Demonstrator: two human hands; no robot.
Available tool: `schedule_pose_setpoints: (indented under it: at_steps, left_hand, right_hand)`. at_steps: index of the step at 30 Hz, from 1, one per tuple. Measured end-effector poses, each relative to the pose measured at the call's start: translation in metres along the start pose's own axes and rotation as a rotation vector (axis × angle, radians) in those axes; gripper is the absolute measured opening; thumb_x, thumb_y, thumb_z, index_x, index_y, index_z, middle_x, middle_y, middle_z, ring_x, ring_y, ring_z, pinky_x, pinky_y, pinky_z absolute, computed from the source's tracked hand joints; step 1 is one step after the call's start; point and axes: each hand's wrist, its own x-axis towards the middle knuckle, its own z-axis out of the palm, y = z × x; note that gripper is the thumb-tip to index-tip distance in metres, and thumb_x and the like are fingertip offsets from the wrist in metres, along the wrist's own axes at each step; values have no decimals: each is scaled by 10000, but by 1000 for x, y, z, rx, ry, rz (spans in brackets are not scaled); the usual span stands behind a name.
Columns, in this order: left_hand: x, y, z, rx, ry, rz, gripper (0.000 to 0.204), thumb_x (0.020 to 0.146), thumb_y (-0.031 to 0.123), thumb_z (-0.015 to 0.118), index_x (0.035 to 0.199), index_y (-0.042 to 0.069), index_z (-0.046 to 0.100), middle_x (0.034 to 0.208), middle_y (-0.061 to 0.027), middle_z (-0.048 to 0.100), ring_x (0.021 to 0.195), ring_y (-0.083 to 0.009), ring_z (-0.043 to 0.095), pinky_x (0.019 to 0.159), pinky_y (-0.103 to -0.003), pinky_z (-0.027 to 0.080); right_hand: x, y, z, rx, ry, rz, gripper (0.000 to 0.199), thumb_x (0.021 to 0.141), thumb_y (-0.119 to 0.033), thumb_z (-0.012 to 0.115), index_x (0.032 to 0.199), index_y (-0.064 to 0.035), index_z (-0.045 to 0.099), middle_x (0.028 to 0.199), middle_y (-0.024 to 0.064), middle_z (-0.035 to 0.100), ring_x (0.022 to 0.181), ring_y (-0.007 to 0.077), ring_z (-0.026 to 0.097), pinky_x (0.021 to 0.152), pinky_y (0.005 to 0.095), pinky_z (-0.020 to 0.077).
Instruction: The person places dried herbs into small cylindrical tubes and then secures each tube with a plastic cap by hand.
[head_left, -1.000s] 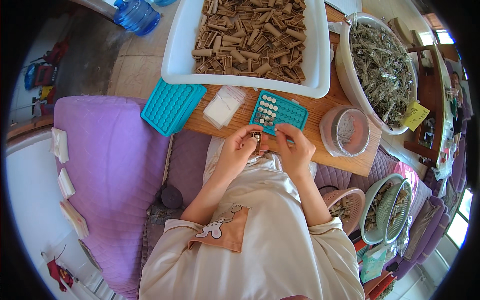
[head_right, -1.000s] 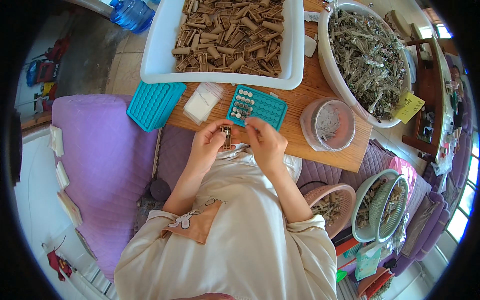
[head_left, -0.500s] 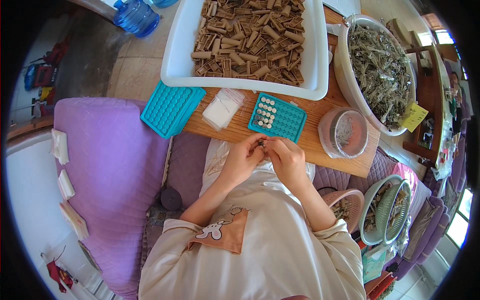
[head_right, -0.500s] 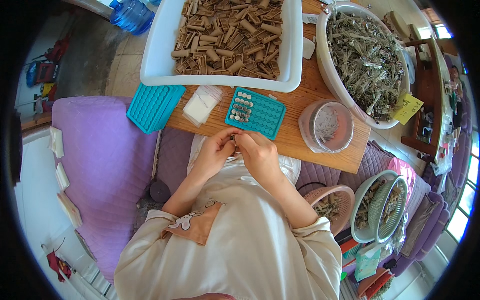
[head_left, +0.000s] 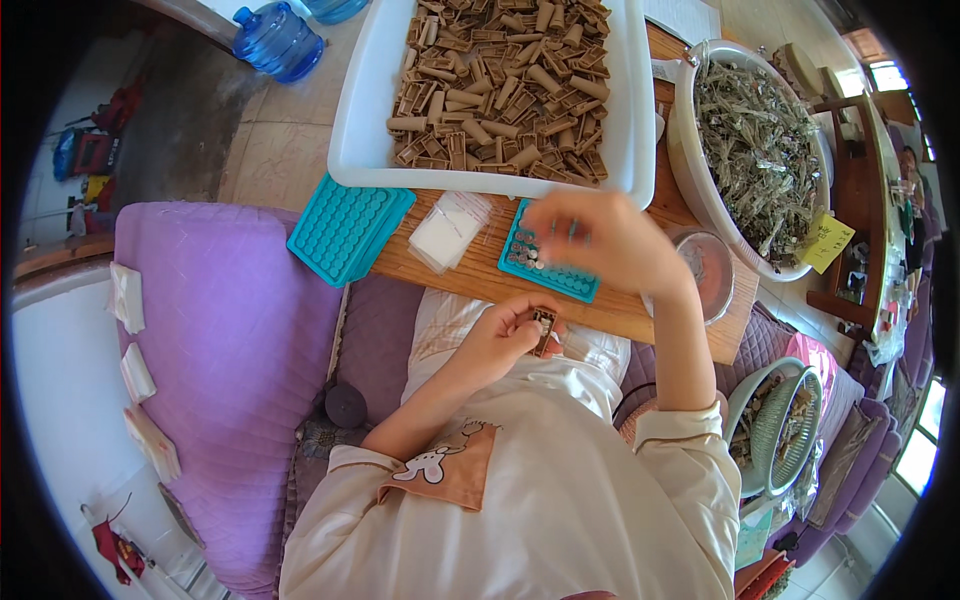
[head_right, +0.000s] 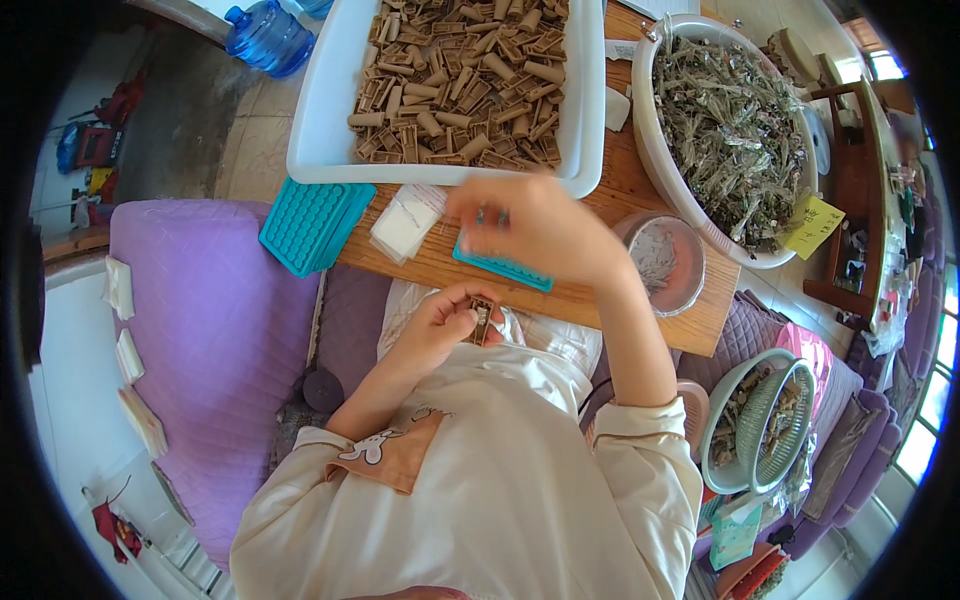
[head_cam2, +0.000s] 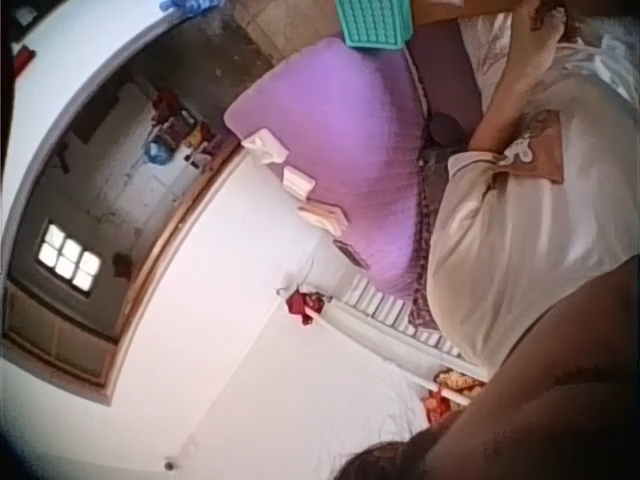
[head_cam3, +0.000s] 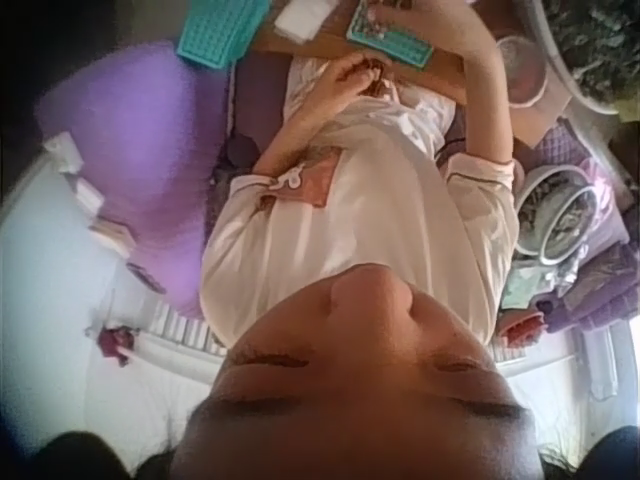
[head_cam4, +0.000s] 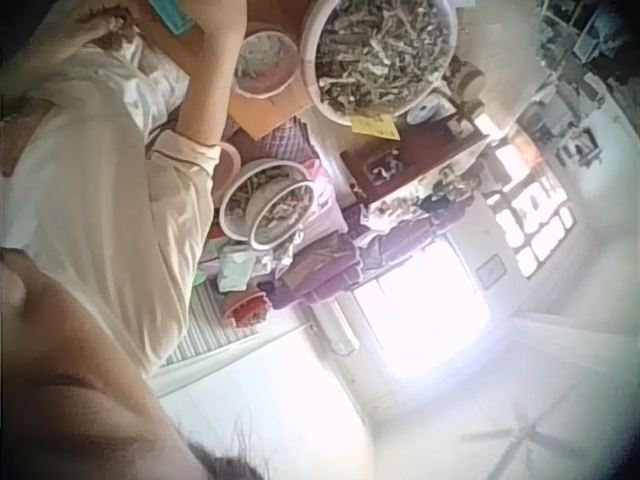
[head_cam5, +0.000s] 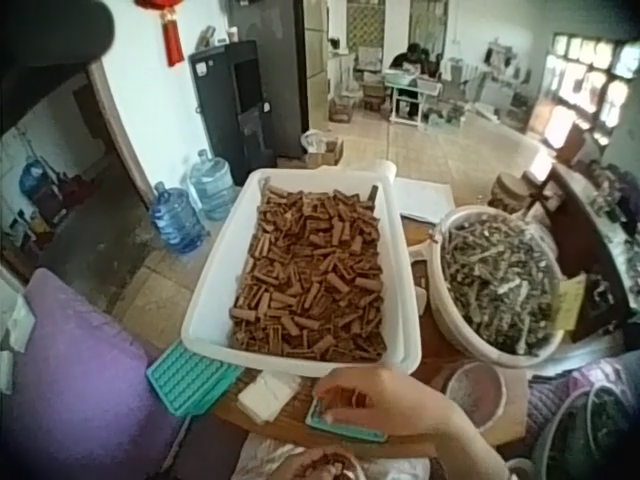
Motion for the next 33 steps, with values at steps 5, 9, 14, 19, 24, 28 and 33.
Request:
schedule_pose_setpoints:
  at_steps: [5, 9, 14, 19, 24, 28, 33]
  left_hand:
    - [4, 2, -6, -44, 74, 30, 258, 819, -9, 326, 1044, 11, 450, 934, -74, 531, 800, -158, 573, 718, -263, 475]
    - [5, 7, -7, -92, 142, 25, 246, 843, 26, 341, 1068, 28, 442, 953, -96, 543, 824, -181, 578, 728, -290, 486]
    - [3, 11, -14, -73, 133, 52, 257, 876, 89, 370, 1120, 38, 430, 1011, -125, 544, 867, -211, 581, 729, -306, 497]
    - [2, 19, -13, -76, 203, 148, 298, 884, 132, 399, 1162, 27, 402, 1064, -141, 522, 950, -224, 553, 804, -322, 466]
    - [3, 24, -11, -147, 185, 191, 313, 881, 127, 409, 1166, 1, 391, 1094, -151, 509, 995, -239, 530, 840, -325, 445]
    - [4, 25, -4, -110, 193, 286, 318, 873, 119, 425, 1164, -5, 390, 1096, -156, 511, 1013, -252, 519, 851, -332, 440]
    - [4, 25, 5, -99, 180, 402, 345, 844, 115, 492, 1154, -4, 396, 1079, -151, 522, 1019, -269, 513, 867, -350, 431]
  right_hand:
    - [65, 59, -20, -777, 367, 2, 185, 695, -2, 553, 876, -39, 564, 848, 109, 588, 777, 251, 581, 637, 337, 473]
    - [89, 83, -20, -991, 85, 75, 184, 686, 20, 510, 850, -43, 566, 864, 112, 580, 816, 295, 563, 683, 368, 475]
    - [80, 69, -31, -953, 143, -32, 179, 715, 4, 495, 864, -47, 580, 860, 118, 572, 818, 289, 563, 694, 371, 468]
    - [37, 31, -39, -411, 622, -106, 132, 768, -52, 508, 875, -23, 577, 812, 112, 585, 706, 222, 598, 616, 295, 480]
    - [-21, 34, -12, -26, 805, 220, 147, 739, -66, 574, 871, -4, 555, 808, 109, 585, 690, 188, 596, 587, 264, 465]
    - [-53, 42, 9, 106, 914, 385, 173, 724, -48, 594, 880, 4, 543, 809, 102, 592, 695, 162, 592, 577, 253, 451]
    - [-68, 34, 20, -463, 956, 349, 200, 717, -12, 595, 913, -5, 556, 807, 82, 595, 704, 124, 579, 610, 245, 446]
